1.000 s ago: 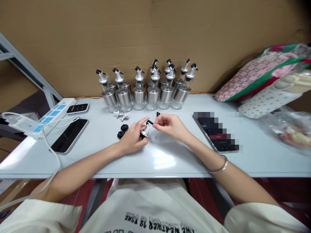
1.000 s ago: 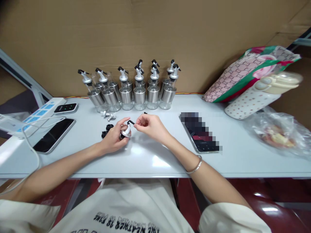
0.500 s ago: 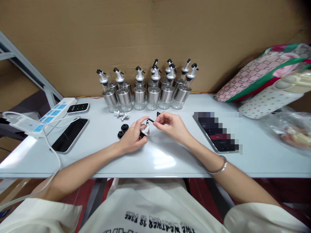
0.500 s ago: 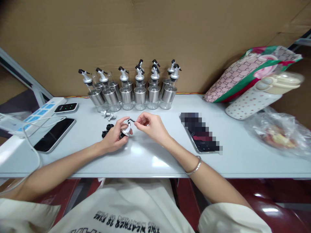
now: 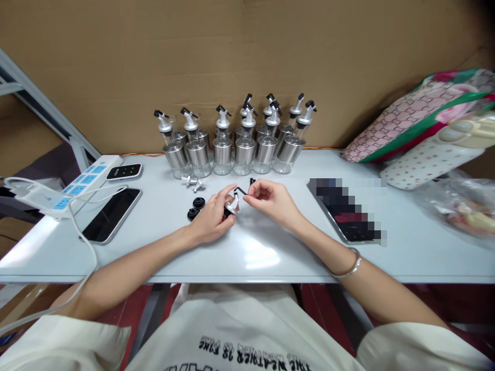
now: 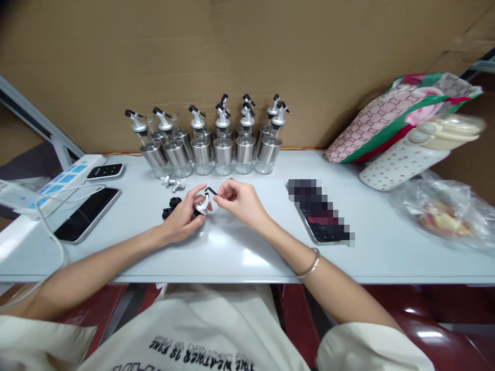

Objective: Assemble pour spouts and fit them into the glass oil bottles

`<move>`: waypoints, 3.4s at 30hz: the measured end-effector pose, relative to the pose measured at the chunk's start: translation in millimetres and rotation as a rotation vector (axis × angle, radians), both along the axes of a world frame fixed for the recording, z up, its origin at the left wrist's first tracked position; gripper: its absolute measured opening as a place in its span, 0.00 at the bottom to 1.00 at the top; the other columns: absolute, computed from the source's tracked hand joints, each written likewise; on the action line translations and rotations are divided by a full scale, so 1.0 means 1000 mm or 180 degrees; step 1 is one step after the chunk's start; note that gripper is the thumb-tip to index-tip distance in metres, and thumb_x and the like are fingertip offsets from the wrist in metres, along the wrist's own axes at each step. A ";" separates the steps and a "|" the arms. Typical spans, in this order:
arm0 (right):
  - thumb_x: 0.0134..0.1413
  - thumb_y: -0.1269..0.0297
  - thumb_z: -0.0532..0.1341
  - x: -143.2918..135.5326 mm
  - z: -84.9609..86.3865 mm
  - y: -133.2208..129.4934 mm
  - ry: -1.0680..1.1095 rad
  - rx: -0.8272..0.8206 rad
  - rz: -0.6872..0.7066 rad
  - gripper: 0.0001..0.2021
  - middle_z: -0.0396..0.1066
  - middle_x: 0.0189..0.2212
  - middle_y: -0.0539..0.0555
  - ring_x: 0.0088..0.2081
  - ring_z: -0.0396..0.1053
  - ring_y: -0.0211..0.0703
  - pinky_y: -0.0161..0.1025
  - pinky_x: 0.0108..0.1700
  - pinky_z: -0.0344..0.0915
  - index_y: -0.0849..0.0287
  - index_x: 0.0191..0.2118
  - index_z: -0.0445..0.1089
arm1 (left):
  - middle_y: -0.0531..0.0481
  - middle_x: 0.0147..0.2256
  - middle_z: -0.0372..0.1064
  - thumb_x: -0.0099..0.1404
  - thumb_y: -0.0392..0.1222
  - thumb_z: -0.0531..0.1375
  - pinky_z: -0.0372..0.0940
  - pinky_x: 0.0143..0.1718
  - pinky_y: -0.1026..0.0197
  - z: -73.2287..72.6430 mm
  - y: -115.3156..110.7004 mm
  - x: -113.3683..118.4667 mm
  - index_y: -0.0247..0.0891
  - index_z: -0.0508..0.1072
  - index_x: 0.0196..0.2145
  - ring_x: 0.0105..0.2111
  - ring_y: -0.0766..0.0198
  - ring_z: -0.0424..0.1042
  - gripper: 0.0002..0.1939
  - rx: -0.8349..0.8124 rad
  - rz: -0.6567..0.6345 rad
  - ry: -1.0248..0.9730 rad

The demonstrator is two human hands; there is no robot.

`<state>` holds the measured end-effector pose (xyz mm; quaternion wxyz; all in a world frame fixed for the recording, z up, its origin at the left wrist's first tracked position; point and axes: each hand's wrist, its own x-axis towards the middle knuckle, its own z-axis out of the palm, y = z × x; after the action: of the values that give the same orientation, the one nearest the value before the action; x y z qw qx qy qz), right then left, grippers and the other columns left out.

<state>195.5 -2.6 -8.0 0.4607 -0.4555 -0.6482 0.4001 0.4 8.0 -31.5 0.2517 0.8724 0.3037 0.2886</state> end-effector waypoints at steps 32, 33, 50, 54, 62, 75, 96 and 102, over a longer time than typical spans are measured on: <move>0.39 0.59 0.68 -0.003 0.000 -0.002 0.0318 -0.0531 0.0312 0.13 0.70 0.24 0.50 0.28 0.70 0.40 0.36 0.32 0.63 0.60 0.27 0.66 | 0.50 0.31 0.64 0.58 0.40 0.52 0.60 0.44 0.57 0.004 -0.002 0.001 0.30 0.52 0.59 0.35 0.59 0.63 0.31 -0.0067 0.0313 0.0085; 0.39 0.59 0.69 -0.003 0.000 -0.002 0.0318 -0.0555 0.0306 0.13 0.70 0.24 0.50 0.29 0.71 0.41 0.36 0.33 0.63 0.60 0.27 0.66 | 0.50 0.31 0.64 0.58 0.40 0.52 0.60 0.45 0.57 0.004 -0.003 0.002 0.30 0.53 0.58 0.36 0.59 0.63 0.31 -0.0074 0.0337 0.0093; 0.37 0.63 0.71 0.003 0.002 0.002 0.1175 -0.1437 0.0782 0.13 0.71 0.20 0.48 0.22 0.66 0.32 0.32 0.28 0.62 0.62 0.31 0.72 | 0.51 0.32 0.67 0.53 0.37 0.50 0.56 0.52 0.54 0.002 -0.001 -0.001 0.33 0.59 0.55 0.34 0.61 0.66 0.29 0.0467 0.0219 0.0153; 0.34 0.64 0.72 0.004 0.003 0.002 0.1330 -0.1681 0.0961 0.14 0.71 0.21 0.48 0.22 0.66 0.32 0.32 0.27 0.63 0.63 0.31 0.73 | 0.51 0.32 0.67 0.53 0.37 0.50 0.56 0.51 0.54 0.002 -0.002 -0.002 0.34 0.59 0.54 0.34 0.60 0.65 0.29 0.0455 0.0142 0.0193; 0.38 0.61 0.71 -0.002 -0.002 -0.001 0.1164 -0.1446 0.0996 0.13 0.72 0.23 0.49 0.22 0.65 0.31 0.32 0.27 0.63 0.63 0.30 0.74 | 0.48 0.36 0.66 0.53 0.41 0.51 0.59 0.48 0.56 0.004 0.000 -0.002 0.36 0.59 0.54 0.38 0.58 0.63 0.29 -0.0004 0.0355 0.0164; 0.48 0.53 0.66 0.001 -0.001 -0.002 0.0955 -0.1171 0.1683 0.15 0.67 0.27 0.49 0.27 0.62 0.34 0.34 0.34 0.61 0.62 0.34 0.72 | 0.48 0.34 0.65 0.57 0.38 0.50 0.61 0.37 0.60 -0.002 0.001 -0.003 0.33 0.49 0.59 0.32 0.63 0.65 0.32 -0.0254 -0.0185 -0.0168; 0.50 0.46 0.63 -0.008 -0.002 -0.004 0.0716 -0.0818 0.1551 0.20 0.64 0.27 0.49 0.28 0.59 0.35 0.34 0.33 0.58 0.61 0.33 0.67 | 0.51 0.34 0.66 0.62 0.44 0.55 0.60 0.29 0.65 -0.004 -0.002 -0.002 0.37 0.43 0.62 0.24 0.69 0.64 0.35 -0.0298 -0.0416 -0.0204; 0.49 0.45 0.64 -0.005 0.001 -0.004 0.0699 -0.0773 0.1373 0.20 0.67 0.28 0.50 0.29 0.62 0.37 0.36 0.37 0.61 0.60 0.32 0.70 | 0.51 0.36 0.66 0.59 0.39 0.55 0.62 0.30 0.66 -0.002 -0.003 -0.001 0.39 0.47 0.60 0.26 0.70 0.65 0.33 -0.0514 -0.0329 -0.0237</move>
<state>190.1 -6.5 -7.0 0.3743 -0.3126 -0.6238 0.6108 -1.0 5.2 -33.5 0.3468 0.8525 0.2710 0.2820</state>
